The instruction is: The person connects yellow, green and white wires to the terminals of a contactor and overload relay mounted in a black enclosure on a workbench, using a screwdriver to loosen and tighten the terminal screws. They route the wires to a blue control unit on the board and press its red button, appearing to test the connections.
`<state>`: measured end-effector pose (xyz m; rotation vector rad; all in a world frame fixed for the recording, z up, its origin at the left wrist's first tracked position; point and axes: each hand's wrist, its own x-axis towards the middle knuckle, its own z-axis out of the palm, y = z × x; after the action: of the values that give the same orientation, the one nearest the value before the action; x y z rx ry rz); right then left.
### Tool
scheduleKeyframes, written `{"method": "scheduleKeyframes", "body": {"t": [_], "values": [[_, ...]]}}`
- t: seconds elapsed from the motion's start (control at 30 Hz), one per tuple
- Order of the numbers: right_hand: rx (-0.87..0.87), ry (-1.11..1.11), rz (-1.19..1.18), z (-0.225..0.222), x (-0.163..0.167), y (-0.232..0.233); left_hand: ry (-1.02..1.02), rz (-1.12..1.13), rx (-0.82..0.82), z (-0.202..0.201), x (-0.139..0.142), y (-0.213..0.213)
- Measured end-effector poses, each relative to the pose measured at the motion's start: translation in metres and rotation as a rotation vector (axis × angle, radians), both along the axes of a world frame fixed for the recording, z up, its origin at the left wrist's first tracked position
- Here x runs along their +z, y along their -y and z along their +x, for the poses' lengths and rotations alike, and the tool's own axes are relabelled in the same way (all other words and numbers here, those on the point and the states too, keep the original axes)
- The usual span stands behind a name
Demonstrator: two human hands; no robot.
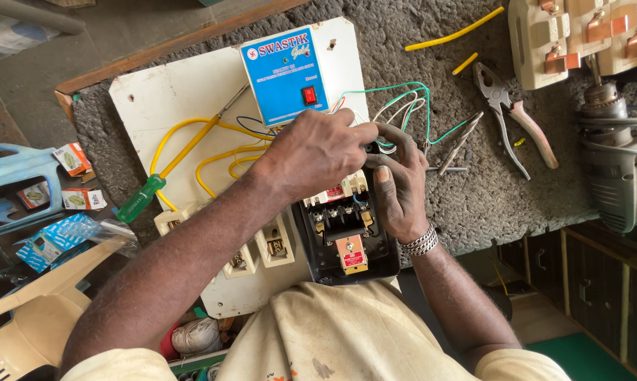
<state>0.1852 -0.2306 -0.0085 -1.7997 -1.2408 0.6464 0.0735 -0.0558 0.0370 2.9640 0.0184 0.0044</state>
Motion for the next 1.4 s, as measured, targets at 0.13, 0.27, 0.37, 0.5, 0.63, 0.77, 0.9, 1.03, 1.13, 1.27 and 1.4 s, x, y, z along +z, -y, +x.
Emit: {"method": "scheduleKeyframes", "body": {"t": [0.13, 0.27, 0.37, 0.5, 0.63, 0.77, 0.9, 1.03, 1.13, 1.27, 1.4], "values": [[-0.027, -0.058, 0.067, 0.001, 0.001, -0.001, 0.037, -0.104, 0.024, -0.002, -0.001, -0.003], [-0.031, -0.099, 0.103, 0.002, 0.002, -0.001, 0.066, -0.175, 0.065, -0.005, -0.001, -0.003], [-0.034, -0.091, 0.108, 0.001, 0.002, -0.002, 0.057, -0.183, 0.097, -0.005, -0.001, -0.002], [-0.059, -0.03, 0.074, 0.0, 0.003, -0.001, -0.003, -0.054, 0.062, -0.002, 0.004, 0.003], [-0.065, -0.012, 0.065, -0.001, 0.004, 0.0, -0.032, -0.002, 0.01, 0.001, 0.008, 0.005], [-0.066, 0.017, 0.042, -0.001, 0.004, 0.0, -0.08, 0.004, -0.028, 0.006, 0.008, -0.001], [-0.073, 0.009, 0.055, -0.001, 0.003, 0.001, -0.072, -0.008, -0.08, 0.008, 0.008, -0.005], [-0.079, 0.028, 0.065, -0.001, 0.001, 0.001, -0.106, -0.033, -0.081, 0.006, 0.008, -0.008], [-0.08, 0.024, 0.058, -0.001, 0.0, 0.002, -0.12, -0.04, -0.1, 0.006, 0.006, -0.009], [-0.079, 0.0, 0.072, -0.001, -0.001, 0.001, -0.062, -0.06, -0.12, 0.009, 0.004, -0.013], [-0.083, 0.006, 0.063, -0.001, 0.0, 0.002, -0.095, -0.029, -0.11, 0.015, 0.004, -0.012]]}}
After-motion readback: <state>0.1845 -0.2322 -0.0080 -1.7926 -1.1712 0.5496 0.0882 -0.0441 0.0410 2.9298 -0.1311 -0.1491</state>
